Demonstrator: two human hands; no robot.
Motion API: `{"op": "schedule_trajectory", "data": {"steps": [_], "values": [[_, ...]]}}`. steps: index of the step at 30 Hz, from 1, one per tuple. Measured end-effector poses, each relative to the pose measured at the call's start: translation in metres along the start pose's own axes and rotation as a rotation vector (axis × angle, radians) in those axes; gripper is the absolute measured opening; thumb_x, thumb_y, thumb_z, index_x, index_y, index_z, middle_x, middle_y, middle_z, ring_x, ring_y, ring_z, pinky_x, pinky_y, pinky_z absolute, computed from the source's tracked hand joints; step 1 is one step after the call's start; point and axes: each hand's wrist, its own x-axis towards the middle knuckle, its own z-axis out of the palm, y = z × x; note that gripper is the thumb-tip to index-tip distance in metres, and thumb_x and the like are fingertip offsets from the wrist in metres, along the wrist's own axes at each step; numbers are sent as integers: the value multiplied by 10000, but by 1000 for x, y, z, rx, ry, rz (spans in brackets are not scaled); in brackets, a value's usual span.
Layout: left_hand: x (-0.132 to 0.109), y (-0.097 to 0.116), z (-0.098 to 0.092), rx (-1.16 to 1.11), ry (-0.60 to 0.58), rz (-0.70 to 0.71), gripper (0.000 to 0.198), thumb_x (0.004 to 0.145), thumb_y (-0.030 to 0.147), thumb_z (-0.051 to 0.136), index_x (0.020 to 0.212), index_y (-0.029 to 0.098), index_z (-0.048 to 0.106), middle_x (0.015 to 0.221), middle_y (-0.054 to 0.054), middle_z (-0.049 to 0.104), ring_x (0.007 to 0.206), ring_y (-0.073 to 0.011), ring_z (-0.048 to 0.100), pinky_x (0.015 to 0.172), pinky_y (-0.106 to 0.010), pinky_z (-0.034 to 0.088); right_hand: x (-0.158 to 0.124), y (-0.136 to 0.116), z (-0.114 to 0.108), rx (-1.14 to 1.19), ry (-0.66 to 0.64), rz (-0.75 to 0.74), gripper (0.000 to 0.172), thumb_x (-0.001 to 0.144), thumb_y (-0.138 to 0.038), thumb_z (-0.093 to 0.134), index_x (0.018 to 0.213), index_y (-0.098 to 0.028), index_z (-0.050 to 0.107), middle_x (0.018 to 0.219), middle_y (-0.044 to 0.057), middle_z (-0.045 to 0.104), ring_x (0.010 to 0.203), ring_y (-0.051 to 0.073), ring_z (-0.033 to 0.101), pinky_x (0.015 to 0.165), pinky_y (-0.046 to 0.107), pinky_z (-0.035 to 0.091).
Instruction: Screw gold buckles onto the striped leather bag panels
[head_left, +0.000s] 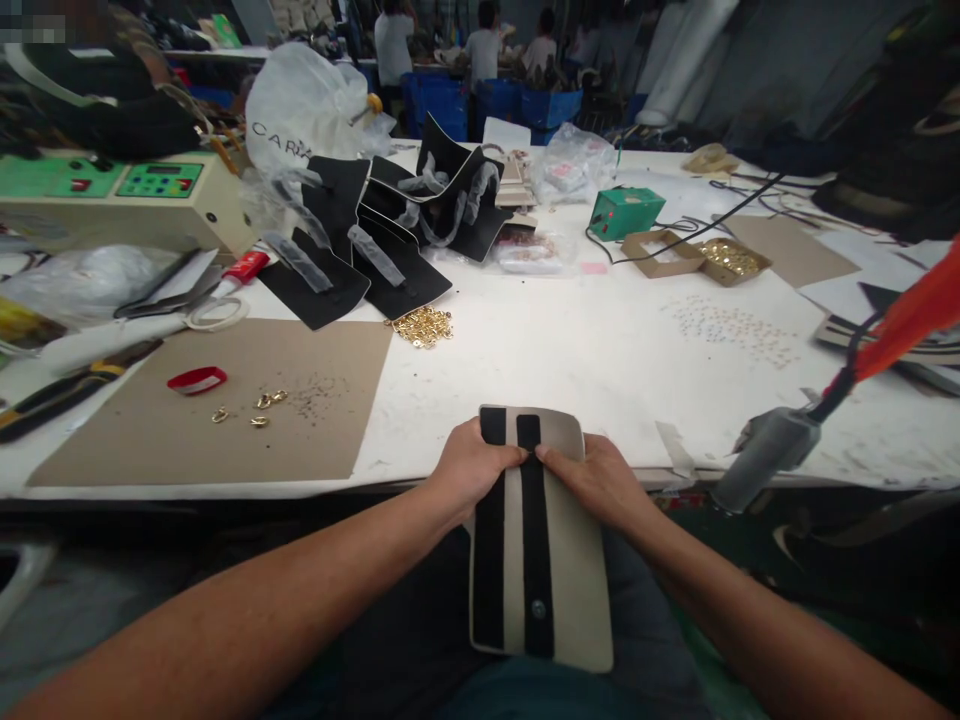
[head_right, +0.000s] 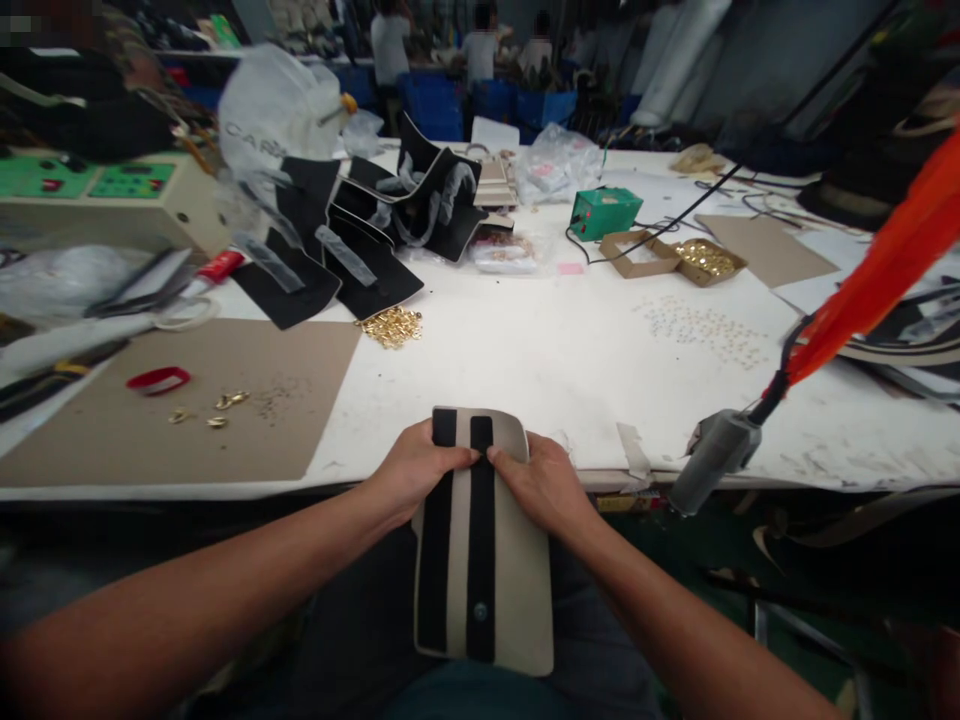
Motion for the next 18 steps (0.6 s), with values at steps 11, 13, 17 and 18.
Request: {"op": "schedule_trajectory", "data": {"steps": [11,13,17,18], "values": [[19,4,0,389,2,116,234,676,206,753,906,197,710,873,-44,786,808,-245,747,660,-311,559,23,6,9,-217,79,-10,199,914,-345,684,961,-166,756,976,103,787,920,265,714,749,309,463],[17,5,-4,459,68,162,433,685,236,790,1102,177,688,1021,-89,788,923,-275,748,768,-356,595,25,6,8,-200,66,-7,215,912,-336,679,996,-156,762,1004,116,787,951,278,716,768,316,471],[13,1,-17,736,300,461,821,752,331,828,1480,153,490,1436,-181,625,1274,-349,627,1092,-511,518,28,4,7,-162,69,-17,245,876,-326,704,1035,-157,784,1028,121,798,963,281,733,777,318,495],[13,-3,-20,809,322,592,750,775,328,816,1451,169,535,1475,-171,599,1333,-356,583,1149,-535,472,29,4,7,-156,70,-29,251,863,-325,712,1037,-161,790,1033,119,801,967,283,737,782,322,502]]}}
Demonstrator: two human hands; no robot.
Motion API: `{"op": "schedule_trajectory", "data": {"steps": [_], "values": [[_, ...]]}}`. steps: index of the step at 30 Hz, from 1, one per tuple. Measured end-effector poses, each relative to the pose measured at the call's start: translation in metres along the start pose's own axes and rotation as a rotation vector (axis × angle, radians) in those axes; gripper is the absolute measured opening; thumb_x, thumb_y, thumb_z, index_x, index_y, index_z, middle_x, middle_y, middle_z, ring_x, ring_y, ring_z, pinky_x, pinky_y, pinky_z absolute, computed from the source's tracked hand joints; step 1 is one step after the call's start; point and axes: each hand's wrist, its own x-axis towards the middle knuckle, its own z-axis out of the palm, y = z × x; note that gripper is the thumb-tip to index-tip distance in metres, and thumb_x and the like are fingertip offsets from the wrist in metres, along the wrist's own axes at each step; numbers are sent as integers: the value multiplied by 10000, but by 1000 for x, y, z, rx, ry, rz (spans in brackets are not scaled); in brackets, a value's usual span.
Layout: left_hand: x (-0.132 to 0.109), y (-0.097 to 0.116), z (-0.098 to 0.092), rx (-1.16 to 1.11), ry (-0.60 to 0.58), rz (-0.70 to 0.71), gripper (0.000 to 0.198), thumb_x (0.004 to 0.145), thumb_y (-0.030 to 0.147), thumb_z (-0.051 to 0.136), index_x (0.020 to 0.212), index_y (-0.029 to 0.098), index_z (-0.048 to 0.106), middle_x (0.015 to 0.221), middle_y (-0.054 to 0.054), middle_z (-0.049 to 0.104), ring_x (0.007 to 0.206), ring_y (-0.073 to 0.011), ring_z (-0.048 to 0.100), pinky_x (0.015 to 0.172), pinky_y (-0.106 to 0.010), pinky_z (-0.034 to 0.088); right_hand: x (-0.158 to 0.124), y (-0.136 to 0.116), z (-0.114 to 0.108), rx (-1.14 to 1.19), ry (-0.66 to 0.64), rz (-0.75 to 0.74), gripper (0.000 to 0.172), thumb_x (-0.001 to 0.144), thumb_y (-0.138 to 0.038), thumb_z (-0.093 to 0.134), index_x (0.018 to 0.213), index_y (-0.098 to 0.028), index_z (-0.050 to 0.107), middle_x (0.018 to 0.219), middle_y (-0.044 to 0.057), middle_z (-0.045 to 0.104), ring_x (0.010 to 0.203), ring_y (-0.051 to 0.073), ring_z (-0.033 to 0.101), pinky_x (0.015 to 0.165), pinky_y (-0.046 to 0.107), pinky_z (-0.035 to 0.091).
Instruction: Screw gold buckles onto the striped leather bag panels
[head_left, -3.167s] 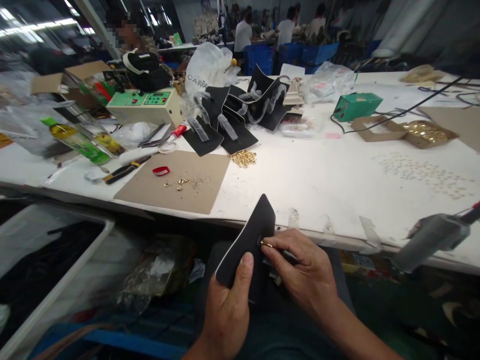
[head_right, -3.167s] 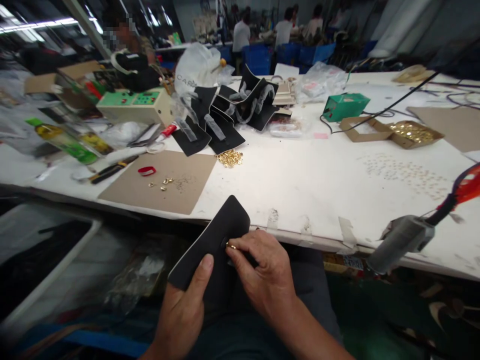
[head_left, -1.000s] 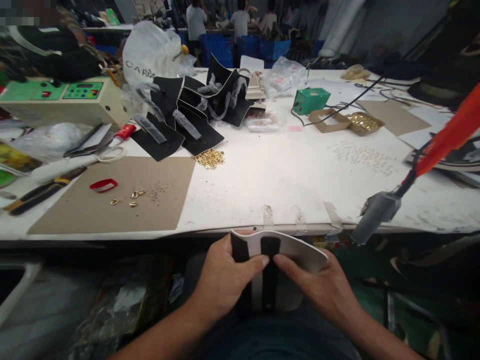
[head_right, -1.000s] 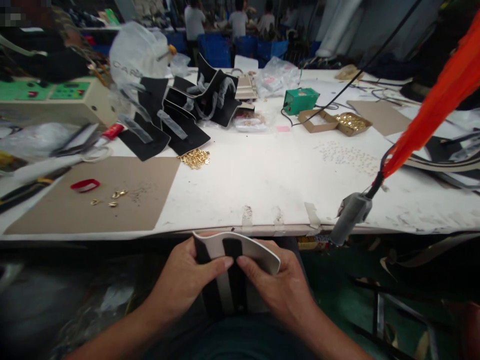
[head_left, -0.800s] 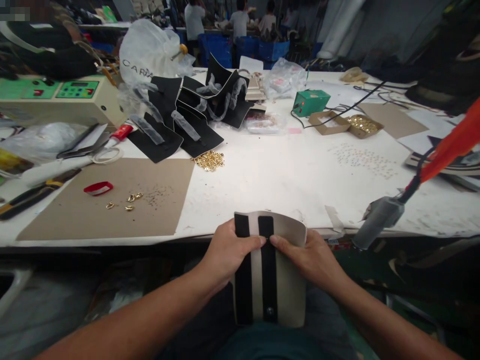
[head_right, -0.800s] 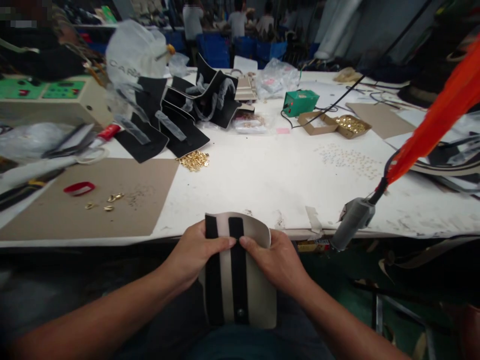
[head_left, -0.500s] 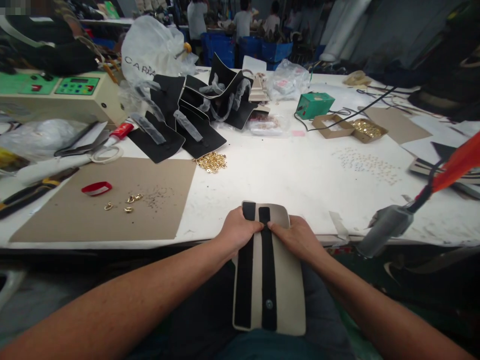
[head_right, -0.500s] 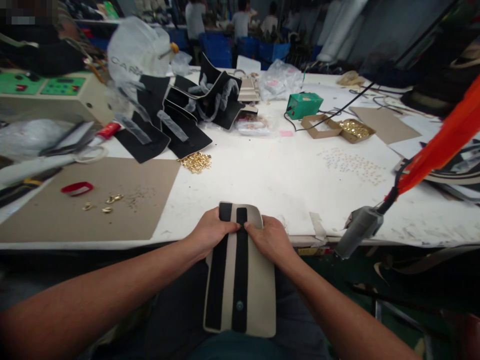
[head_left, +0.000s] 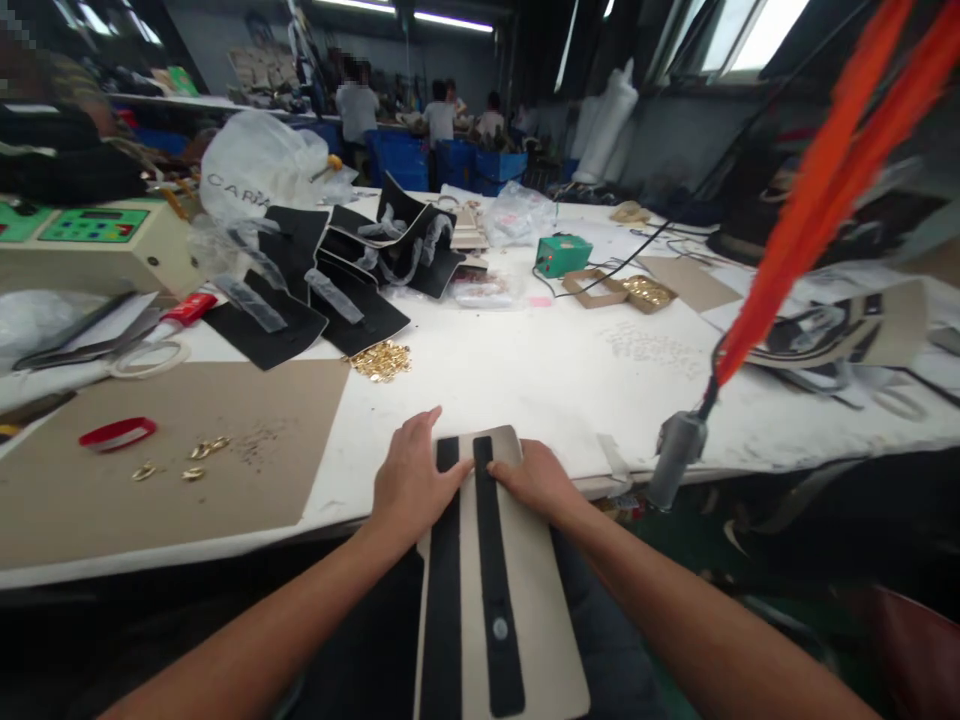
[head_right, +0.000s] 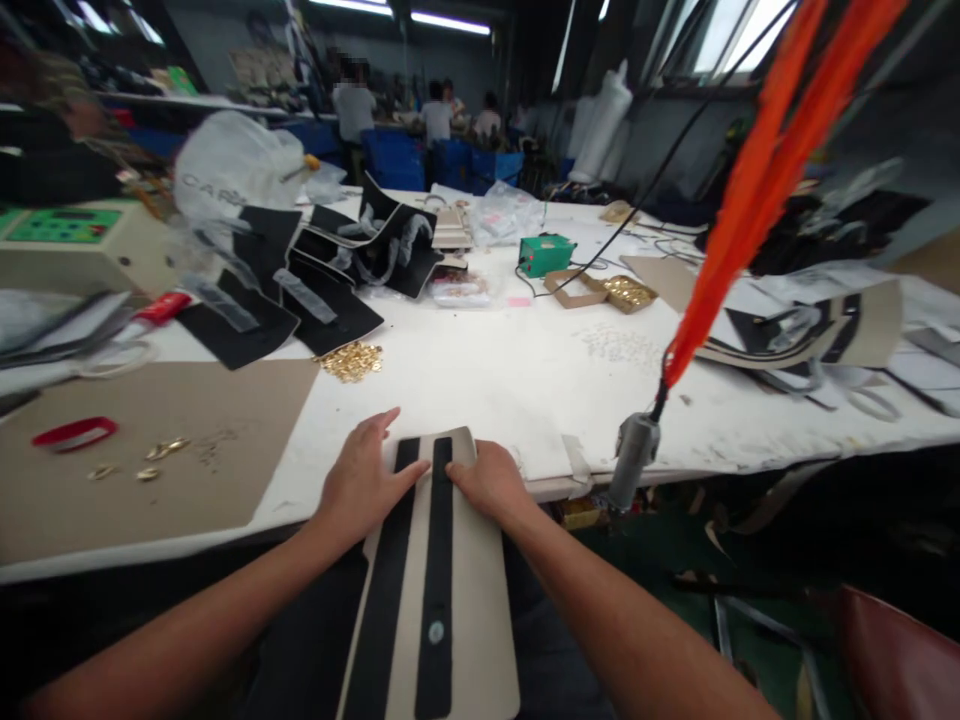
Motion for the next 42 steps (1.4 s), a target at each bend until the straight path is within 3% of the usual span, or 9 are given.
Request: {"op": "schedule_trajectory", "data": {"steps": [4,8,11,14,17,24,31,37,42], "values": [[-3,-11,14,31,-37,369,319,864,300,754,1176,237,751,1347,-93,718,1302,-324,606,1141,-529,488,3,0,1,24,26,-53,251,840,-311,703,1037,-195,808,1055,112,807,988,304,741,837,370,536],[-1,-11,22,37,-93,370,233,888,332,749,1096,240,800,1263,-78,765,1223,-316,660,1083,-533,525,-1,0,-5,69,18,-141,175,827,-324,719,968,-295,818,981,42,816,935,293,751,811,385,569],[3,-8,18,49,-122,345,235,855,315,786,1079,249,804,1230,-63,775,1204,-308,665,1067,-516,523,6,12,-23,84,38,-193,174,824,-404,759,925,-275,819,911,16,803,898,262,753,778,337,566],[8,-5,12,60,-167,342,216,847,293,793,1061,269,795,1213,-47,771,1191,-300,663,1045,-508,512,34,40,-57,72,183,-116,327,895,-471,712,1082,-213,782,866,11,765,770,203,736,748,300,557],[12,-6,11,82,-194,336,215,833,282,804,1046,292,780,1221,-31,760,1190,-305,656,1017,-511,493,76,76,-101,52,391,53,385,1010,-404,596,1297,-156,664,955,31,742,741,159,719,750,293,568],[17,-22,20,103,-188,336,235,823,345,810,1054,338,764,1243,-16,751,1216,-326,633,1005,-517,457,146,144,-183,-80,730,329,389,1035,-396,649,1354,-177,609,1300,107,651,1128,261,667,976,492,572],[15,-34,27,67,-163,344,267,792,374,841,1045,368,755,1246,14,752,1216,-338,632,985,-517,444,175,172,-213,-200,671,401,309,1029,-380,660,1271,-189,663,1348,107,637,1169,258,648,1003,485,561],[16,-33,28,74,-145,351,280,769,358,851,1035,363,764,1218,11,758,1192,-343,642,974,-507,446,180,172,-220,-234,554,450,296,1034,-421,653,1176,-163,685,1100,70,714,902,186,703,828,374,610],[14,-28,26,66,-163,342,263,785,364,841,1037,344,770,1232,-4,750,1190,-332,639,979,-483,451,159,165,-208,-306,474,421,313,1027,-448,651,1102,-148,703,899,27,735,707,149,690,733,325,593]]}}
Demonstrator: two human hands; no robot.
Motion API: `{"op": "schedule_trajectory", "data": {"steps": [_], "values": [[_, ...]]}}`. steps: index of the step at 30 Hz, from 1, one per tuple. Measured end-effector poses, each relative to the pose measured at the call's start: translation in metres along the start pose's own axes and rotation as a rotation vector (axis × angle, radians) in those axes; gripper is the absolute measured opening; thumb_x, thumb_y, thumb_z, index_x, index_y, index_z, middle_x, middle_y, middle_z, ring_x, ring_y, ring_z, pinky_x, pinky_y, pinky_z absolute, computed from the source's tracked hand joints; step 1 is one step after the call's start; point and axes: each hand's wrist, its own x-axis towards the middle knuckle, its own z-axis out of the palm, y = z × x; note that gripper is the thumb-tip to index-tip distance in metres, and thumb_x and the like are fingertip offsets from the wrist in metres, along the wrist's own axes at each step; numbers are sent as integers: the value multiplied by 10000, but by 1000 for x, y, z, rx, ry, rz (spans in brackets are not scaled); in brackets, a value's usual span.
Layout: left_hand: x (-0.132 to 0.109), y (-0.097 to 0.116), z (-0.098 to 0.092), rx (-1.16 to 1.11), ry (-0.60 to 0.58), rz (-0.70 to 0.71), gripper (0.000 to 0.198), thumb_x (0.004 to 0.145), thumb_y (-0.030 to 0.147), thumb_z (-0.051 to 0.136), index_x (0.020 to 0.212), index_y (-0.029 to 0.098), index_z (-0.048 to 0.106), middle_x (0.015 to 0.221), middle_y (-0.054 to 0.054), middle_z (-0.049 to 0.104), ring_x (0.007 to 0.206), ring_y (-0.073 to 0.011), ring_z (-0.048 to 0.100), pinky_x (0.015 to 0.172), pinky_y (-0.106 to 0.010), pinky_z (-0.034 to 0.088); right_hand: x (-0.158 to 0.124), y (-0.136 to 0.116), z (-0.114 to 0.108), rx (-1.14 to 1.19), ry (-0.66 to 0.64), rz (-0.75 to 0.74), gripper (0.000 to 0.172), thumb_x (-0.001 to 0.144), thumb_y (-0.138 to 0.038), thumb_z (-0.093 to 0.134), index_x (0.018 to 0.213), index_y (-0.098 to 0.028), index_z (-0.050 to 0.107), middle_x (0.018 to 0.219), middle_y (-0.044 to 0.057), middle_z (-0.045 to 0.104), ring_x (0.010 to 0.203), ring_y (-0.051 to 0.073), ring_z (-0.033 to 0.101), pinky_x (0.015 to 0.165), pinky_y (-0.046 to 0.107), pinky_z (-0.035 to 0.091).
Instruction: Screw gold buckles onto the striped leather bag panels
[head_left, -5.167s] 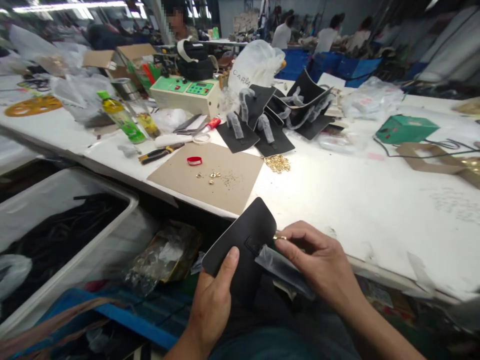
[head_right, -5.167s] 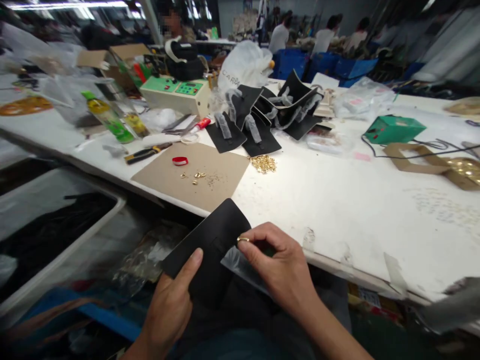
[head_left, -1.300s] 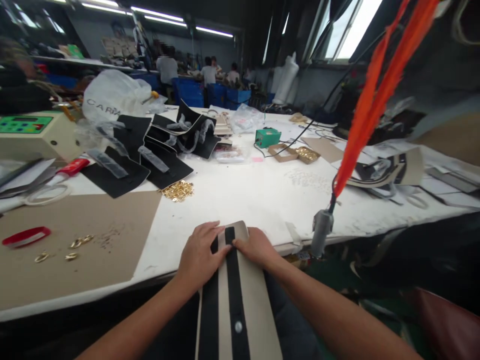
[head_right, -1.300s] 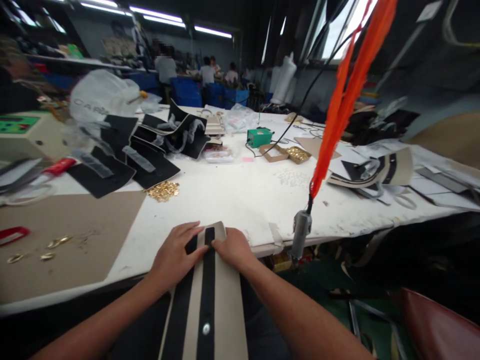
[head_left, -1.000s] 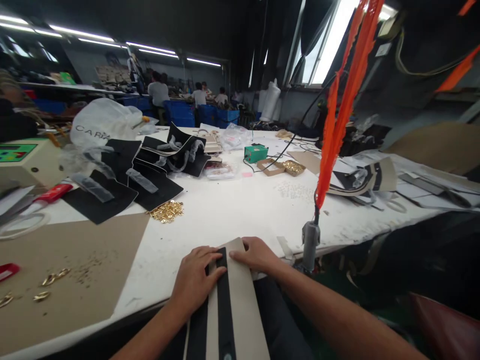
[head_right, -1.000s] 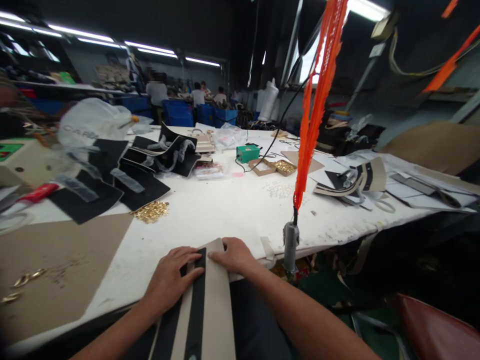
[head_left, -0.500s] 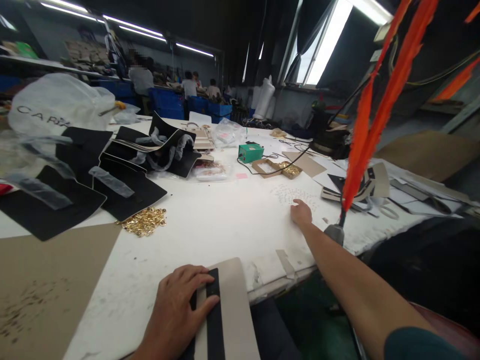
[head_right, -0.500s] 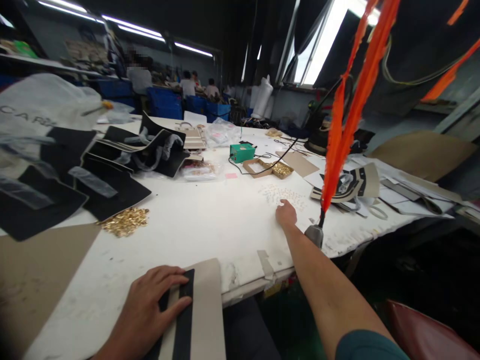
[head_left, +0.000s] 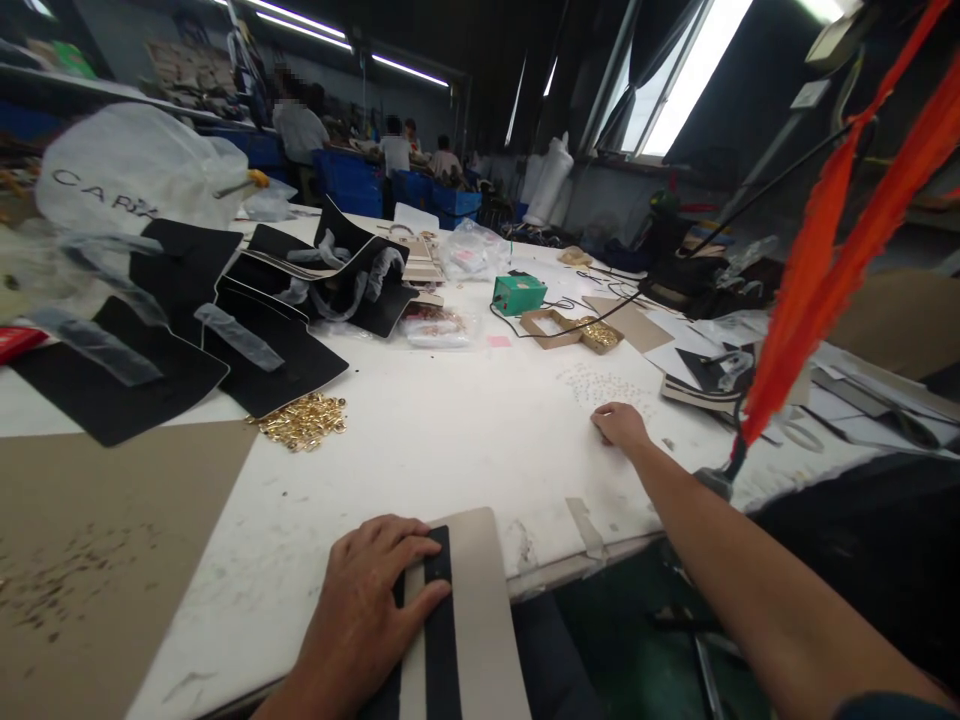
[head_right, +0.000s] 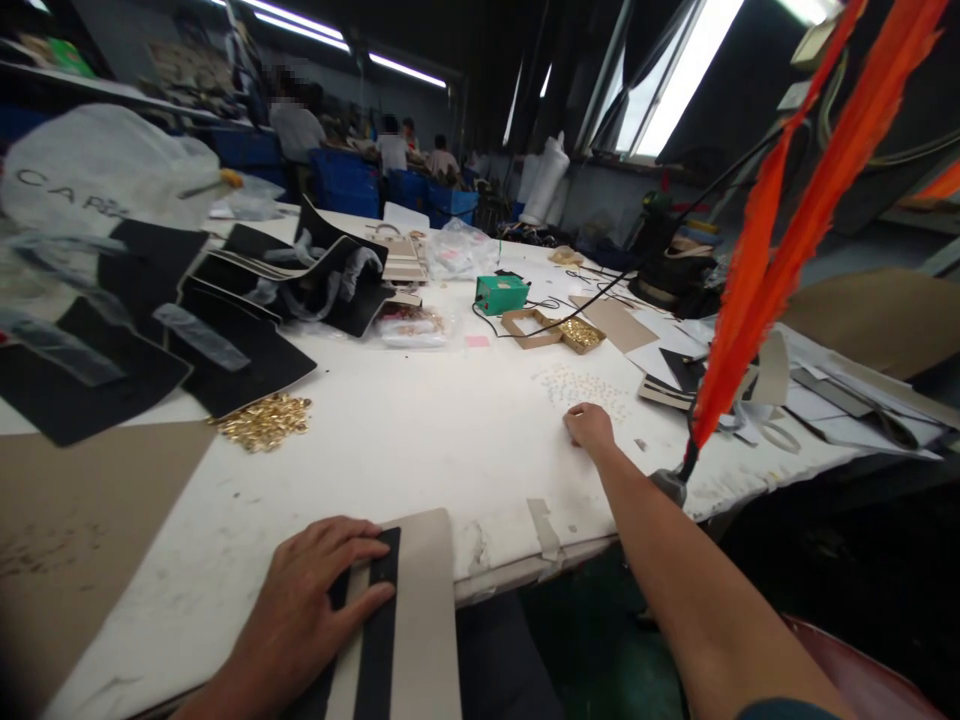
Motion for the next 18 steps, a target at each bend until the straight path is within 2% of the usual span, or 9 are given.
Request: {"op": "schedule_trajectory", "data": {"steps": [2,4,6,8,11,15,18], "values": [[0,2,-1,-15,-6,-12,254,790,348,840,1033,341,767,1236,-5,749,1200,-332,628,991,-493,438,-15,2,2,-51,7,-61,255,1013,-394,648,1096,-167,728,882,23,755,703,155,698,729,295,564],[0,4,-3,-29,-15,-25,242,798,335,834,1030,337,763,1242,-6,745,1211,-331,616,1003,-502,421,-28,5,3,-124,40,-130,209,991,-332,623,1071,-196,761,970,44,781,827,182,725,742,267,520],[0,7,-5,-42,-26,-33,239,807,327,829,1035,331,760,1253,-9,739,1217,-325,607,1012,-501,408,-37,6,3,-210,72,-192,232,991,-313,575,1050,-217,778,1109,69,775,991,221,717,760,270,484],[0,10,-7,-57,-34,-40,244,809,317,830,1041,323,756,1261,-17,734,1219,-315,601,1021,-496,396,-42,7,2,-295,88,-240,284,1015,-334,517,1055,-222,775,1202,93,745,1064,258,696,776,303,468],[-2,16,-11,-86,-41,-48,257,799,296,844,1038,306,752,1247,-25,737,1212,-300,598,1024,-484,381,-43,5,-1,-405,88,-285,343,1038,-359,460,1060,-206,766,1246,129,713,1049,301,693,793,364,471],[-7,20,-10,-123,-29,-56,298,776,312,877,1044,291,750,1231,-22,748,1213,-292,590,1030,-473,361,-42,2,-2,-500,90,-314,402,1045,-306,393,1045,-147,762,1210,208,696,1020,346,698,807,433,487],[-10,20,-8,-138,-15,-57,313,768,328,892,1040,287,744,1235,-15,750,1217,-288,584,1035,-466,349,-46,1,-3,-515,102,-334,385,1028,-280,406,1024,-150,768,1178,216,704,1017,344,700,806,433,491]]}}
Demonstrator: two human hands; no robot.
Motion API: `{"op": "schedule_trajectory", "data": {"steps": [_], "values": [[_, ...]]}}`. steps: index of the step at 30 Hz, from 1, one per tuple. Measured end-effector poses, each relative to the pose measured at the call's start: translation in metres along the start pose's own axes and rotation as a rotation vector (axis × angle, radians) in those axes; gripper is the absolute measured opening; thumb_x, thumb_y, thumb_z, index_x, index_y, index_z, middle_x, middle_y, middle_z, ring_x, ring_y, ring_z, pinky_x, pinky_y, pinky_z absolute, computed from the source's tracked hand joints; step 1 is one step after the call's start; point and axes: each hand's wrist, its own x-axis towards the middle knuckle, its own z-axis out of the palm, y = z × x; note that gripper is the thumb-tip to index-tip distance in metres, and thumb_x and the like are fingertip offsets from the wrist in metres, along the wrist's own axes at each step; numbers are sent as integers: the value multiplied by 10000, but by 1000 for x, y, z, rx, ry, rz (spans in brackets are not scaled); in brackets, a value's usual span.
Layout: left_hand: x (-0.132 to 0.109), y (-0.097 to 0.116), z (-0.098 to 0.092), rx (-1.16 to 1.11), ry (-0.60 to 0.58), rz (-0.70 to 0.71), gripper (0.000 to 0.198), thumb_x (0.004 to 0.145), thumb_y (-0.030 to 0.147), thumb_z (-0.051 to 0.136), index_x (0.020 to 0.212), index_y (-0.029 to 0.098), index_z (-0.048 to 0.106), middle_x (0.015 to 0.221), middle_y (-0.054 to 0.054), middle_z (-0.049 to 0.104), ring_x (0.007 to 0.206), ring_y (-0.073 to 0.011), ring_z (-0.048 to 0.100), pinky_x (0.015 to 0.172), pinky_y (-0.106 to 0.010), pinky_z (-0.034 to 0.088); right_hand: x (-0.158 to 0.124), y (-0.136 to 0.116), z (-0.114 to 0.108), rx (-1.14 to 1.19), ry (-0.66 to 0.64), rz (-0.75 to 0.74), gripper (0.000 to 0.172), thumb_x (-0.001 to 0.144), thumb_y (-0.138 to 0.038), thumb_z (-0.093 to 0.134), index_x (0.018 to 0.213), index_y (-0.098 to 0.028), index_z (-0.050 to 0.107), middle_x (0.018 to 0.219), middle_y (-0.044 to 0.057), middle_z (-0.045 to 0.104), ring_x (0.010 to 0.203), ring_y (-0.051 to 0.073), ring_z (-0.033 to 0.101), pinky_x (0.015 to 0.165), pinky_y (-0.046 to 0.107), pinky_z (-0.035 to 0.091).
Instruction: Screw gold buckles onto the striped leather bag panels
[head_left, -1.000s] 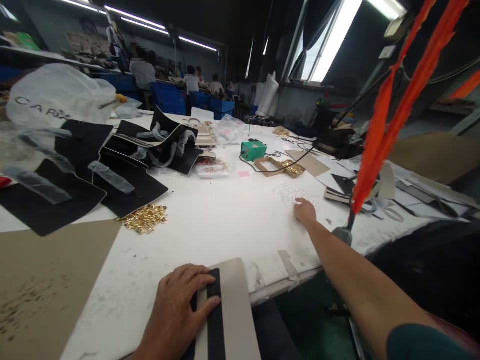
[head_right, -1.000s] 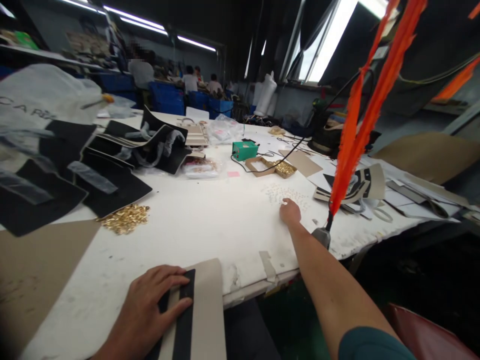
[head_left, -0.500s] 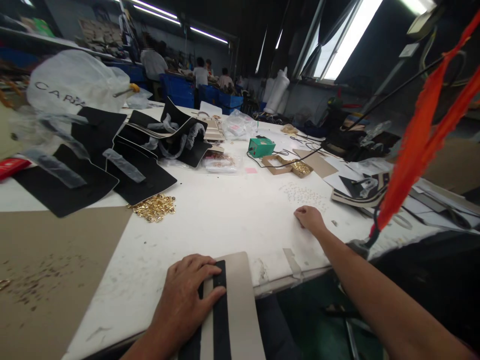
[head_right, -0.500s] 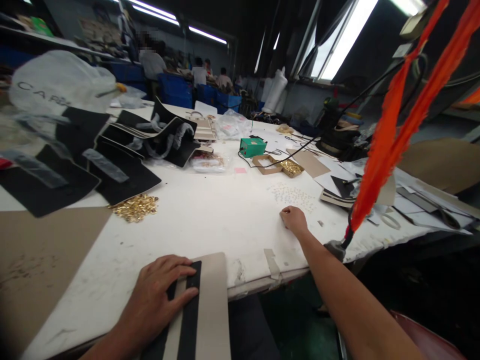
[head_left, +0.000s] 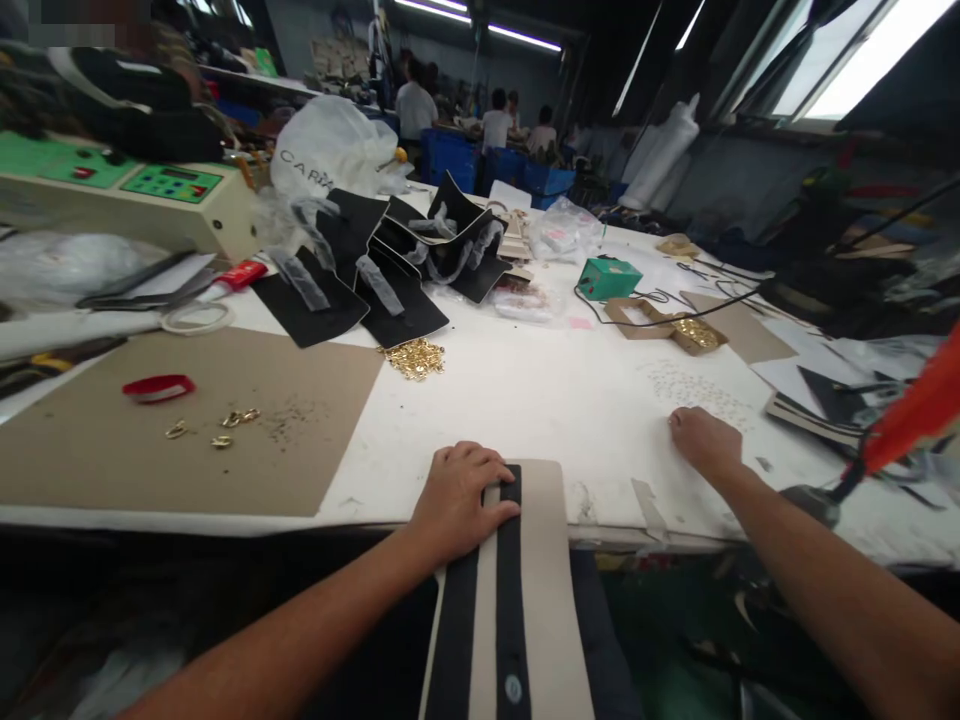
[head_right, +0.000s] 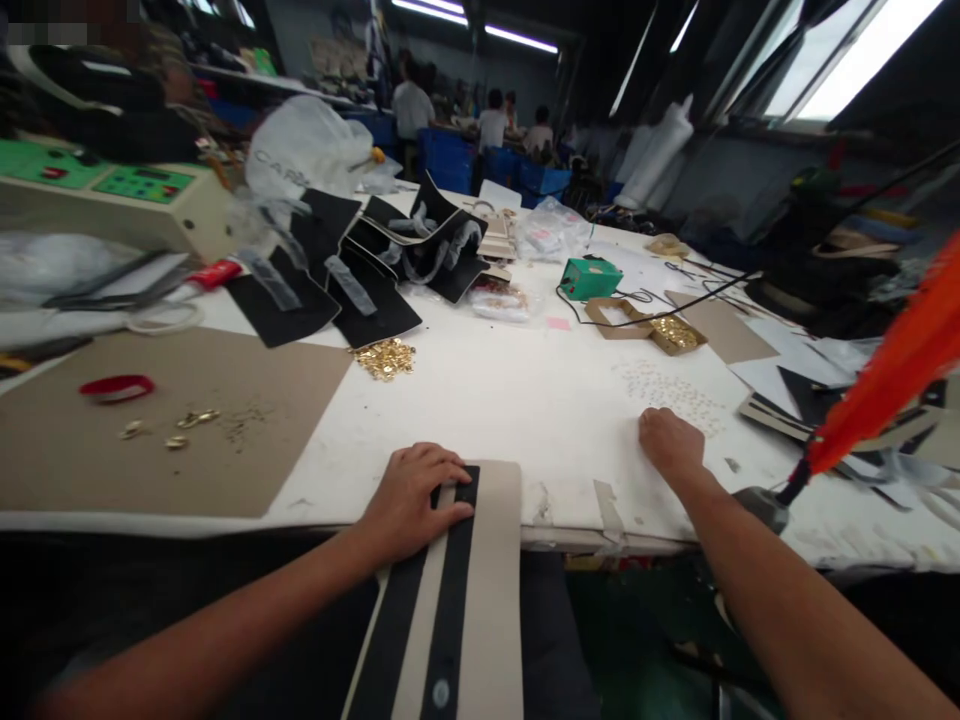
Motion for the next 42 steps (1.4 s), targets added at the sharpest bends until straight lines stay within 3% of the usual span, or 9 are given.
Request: {"op": "schedule_trajectory", "data": {"steps": [5,9,11,13,15,18,22,35,42], "values": [[-3,1,1,-2,10,10,298,783,357,890,1028,277,740,1232,-17,750,1214,-282,585,1030,-460,340,-11,-7,-11,92,45,-44,337,1005,-281,454,1028,-176,774,1206,182,730,1065,338,690,833,409,481],[-4,1,3,-5,13,13,299,793,368,886,1043,275,751,1236,-21,749,1227,-281,583,1039,-453,343,-50,-42,-28,294,58,-107,337,1000,-372,517,1184,-190,733,1066,100,783,984,246,719,867,324,499],[-4,1,4,-3,15,17,294,796,373,884,1043,275,757,1240,-23,749,1233,-281,580,1041,-452,346,-87,-74,-36,589,-56,-182,360,975,-463,569,1147,-191,731,876,49,777,818,209,717,800,298,514],[-5,1,5,3,19,24,299,799,381,883,1051,274,763,1248,-26,748,1237,-280,579,1043,-455,348,-128,-110,-41,954,-270,-286,379,913,-514,646,1049,-172,734,799,40,753,744,211,690,758,315,518],[-5,1,5,13,22,26,304,805,387,877,1066,276,767,1253,-29,747,1239,-282,578,1043,-460,353,-162,-141,-43,1096,-452,-369,336,919,-501,645,997,-185,730,755,10,721,705,193,651,722,310,493],[-5,1,6,29,20,33,275,841,388,841,1084,280,771,1242,-31,750,1228,-281,582,1036,-467,372,-187,-170,-42,1104,-475,-462,253,933,-447,635,948,-220,744,828,-1,724,788,194,645,763,313,465],[-6,0,7,32,36,59,257,861,418,824,1074,282,777,1227,-19,751,1211,-272,587,1029,-473,391,-185,-179,-37,1030,-390,-558,200,945,-390,616,919,-252,759,960,-1,733,945,213,660,871,335,446],[-7,-6,11,25,60,72,249,878,458,806,1055,284,785,1245,-15,740,1229,-271,577,1031,-483,384,-183,-183,-41,915,-389,-545,157,919,-344,627,885,-258,755,933,-9,730,917,205,667,847,337,459],[-7,-5,9,33,66,86,258,899,450,785,1092,279,779,1229,-21,750,1205,-271,593,1019,-487,398,-175,-188,-41,979,-535,-383,157,847,-376,678,872,-222,671,716,-26,668,649,164,601,619,290,431]]}}
